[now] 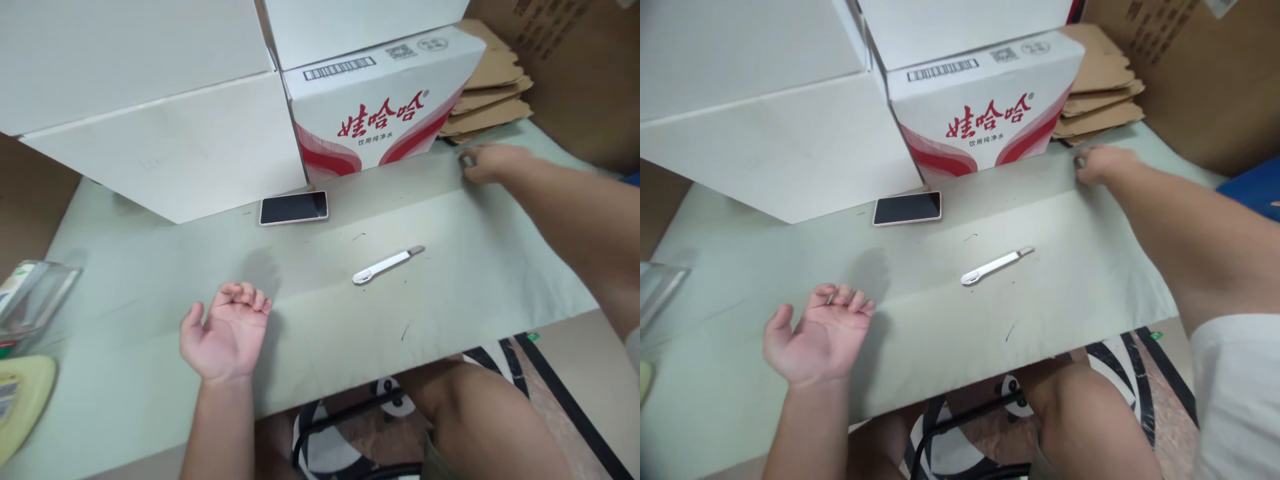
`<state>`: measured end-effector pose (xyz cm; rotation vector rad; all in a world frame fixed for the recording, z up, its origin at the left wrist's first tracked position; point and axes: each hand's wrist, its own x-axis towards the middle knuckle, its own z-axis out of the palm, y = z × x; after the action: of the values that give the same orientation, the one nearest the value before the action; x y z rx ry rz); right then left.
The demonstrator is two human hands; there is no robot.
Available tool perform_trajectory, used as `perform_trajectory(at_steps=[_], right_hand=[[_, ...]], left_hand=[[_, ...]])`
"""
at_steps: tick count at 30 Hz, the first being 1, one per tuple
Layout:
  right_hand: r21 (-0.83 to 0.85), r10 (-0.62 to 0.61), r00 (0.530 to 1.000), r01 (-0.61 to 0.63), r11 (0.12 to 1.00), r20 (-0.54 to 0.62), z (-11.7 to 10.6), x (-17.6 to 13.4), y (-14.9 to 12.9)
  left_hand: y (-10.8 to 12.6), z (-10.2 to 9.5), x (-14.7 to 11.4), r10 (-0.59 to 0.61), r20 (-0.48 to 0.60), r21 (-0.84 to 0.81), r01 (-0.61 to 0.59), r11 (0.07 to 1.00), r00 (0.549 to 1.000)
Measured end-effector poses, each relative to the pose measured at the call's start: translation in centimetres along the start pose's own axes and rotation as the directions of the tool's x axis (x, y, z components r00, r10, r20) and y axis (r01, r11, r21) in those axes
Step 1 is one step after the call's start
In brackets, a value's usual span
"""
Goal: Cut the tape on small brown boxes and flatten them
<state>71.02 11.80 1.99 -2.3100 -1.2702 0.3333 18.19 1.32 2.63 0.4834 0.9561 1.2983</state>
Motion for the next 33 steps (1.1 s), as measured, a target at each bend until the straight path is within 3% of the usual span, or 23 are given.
perform_trajectory(at_steps=[3, 6, 8, 9, 11, 13, 15, 20, 24, 28, 33], right_hand=[[-0.197, -0.028, 0.995, 0.047, 0.979, 0.098, 0.5, -3.3, -0.2], [-0.296, -0.142, 0.974, 0.190, 0.936, 0.176, 0.4, -7.8, -1.8], [-0.323, -0.247, 0.931, 0.329, 0.888, 0.269, 0.6, -11.2, -3.7], [-0.325, -0.309, 0.887, 0.421, 0.847, 0.343, 0.9, -13.0, -4.8], [-0.302, -0.415, 0.747, 0.615, 0.729, 0.519, 1.9, -16.6, -7.0], [-0.275, -0.445, 0.619, 0.734, 0.621, 0.647, 3.2, -19.8, -9.1], [-0.302, -0.415, 0.570, 0.778, 0.552, 0.710, 4.2, -22.2, -10.7], [-0.415, -0.302, 0.573, 0.790, 0.452, 0.762, 4.9, -24.7, -13.9], [-0.415, -0.333, 0.567, 0.803, 0.428, 0.754, 5.7, -25.3, -17.8], [-0.356, -0.436, 0.554, 0.815, 0.457, 0.709, 8.2, -25.8, -24.1], [-0.199, -0.554, 0.512, 0.826, 0.527, 0.657, 13.2, -26.9, -34.3]], left_hand=[[0.3, -0.1, -0.6, 0.009, 0.025, -0.014, -0.009, 1.000, 1.000], [1.0, -0.4, -1.3, 0.038, 0.034, -0.060, -0.036, 0.998, 0.999], [1.6, -0.7, -1.8, 0.057, 0.041, -0.100, -0.053, 0.994, 0.998], [1.8, -0.9, -2.1, 0.066, 0.047, -0.120, -0.060, 0.991, 0.997], [2.3, -1.4, -2.6, 0.077, 0.064, -0.158, -0.066, 0.985, 0.995], [2.7, -1.9, -3.1, 0.087, 0.079, -0.195, -0.070, 0.978, 0.993], [3.1, -2.5, -3.6, 0.099, 0.085, -0.229, -0.077, 0.970, 0.991], [4.7, -4.4, -4.7, 0.154, 0.089, -0.322, -0.118, 0.939, 0.984], [6.0, -6.3, -5.2, 0.191, 0.056, -0.408, -0.152, 0.900, 0.980], [7.0, -8.0, -5.4, 0.186, 0.013, -0.499, -0.155, 0.853, 0.982], [8.0, -9.5, -5.4, 0.168, -0.007, -0.572, -0.142, 0.808, 0.986]])
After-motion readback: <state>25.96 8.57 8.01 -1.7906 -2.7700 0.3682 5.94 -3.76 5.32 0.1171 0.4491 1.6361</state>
